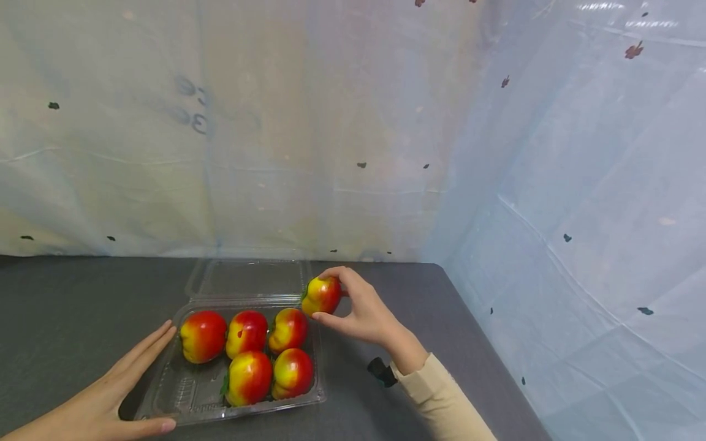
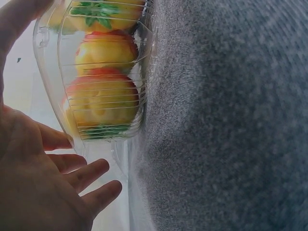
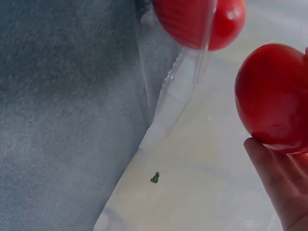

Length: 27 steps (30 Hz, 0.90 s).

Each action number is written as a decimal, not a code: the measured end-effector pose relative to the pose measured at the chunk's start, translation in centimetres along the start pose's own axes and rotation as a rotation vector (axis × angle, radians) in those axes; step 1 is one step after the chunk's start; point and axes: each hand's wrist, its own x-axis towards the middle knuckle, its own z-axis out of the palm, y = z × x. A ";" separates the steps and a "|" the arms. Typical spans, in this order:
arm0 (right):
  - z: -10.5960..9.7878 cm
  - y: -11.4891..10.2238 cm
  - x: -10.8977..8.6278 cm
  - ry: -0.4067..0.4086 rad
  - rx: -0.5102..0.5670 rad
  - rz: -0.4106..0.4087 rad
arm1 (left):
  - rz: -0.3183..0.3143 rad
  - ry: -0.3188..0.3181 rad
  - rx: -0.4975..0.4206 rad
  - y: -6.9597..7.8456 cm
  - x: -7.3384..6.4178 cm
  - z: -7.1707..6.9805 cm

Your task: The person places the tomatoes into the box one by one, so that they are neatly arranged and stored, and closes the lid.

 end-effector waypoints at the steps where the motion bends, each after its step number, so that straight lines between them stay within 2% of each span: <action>1: 0.0 -0.1 0.0 -0.002 0.002 -0.008 | -0.003 0.001 0.000 0.0 0.0 0.0; 7: 0.2 -1.0 0.2 -0.007 0.020 -0.040 | 0.005 -0.001 0.005 -0.1 0.1 0.1; 14: 0.3 -1.9 0.2 -0.010 0.046 -0.060 | -0.018 -0.011 0.004 0.0 0.1 0.0; 22: 0.9 -2.9 0.3 -0.021 0.104 -0.047 | -0.030 -0.019 0.002 0.1 0.1 0.0; 27: 1.1 -3.9 0.3 -0.025 0.130 -0.066 | -0.014 -0.011 0.003 0.1 0.1 0.0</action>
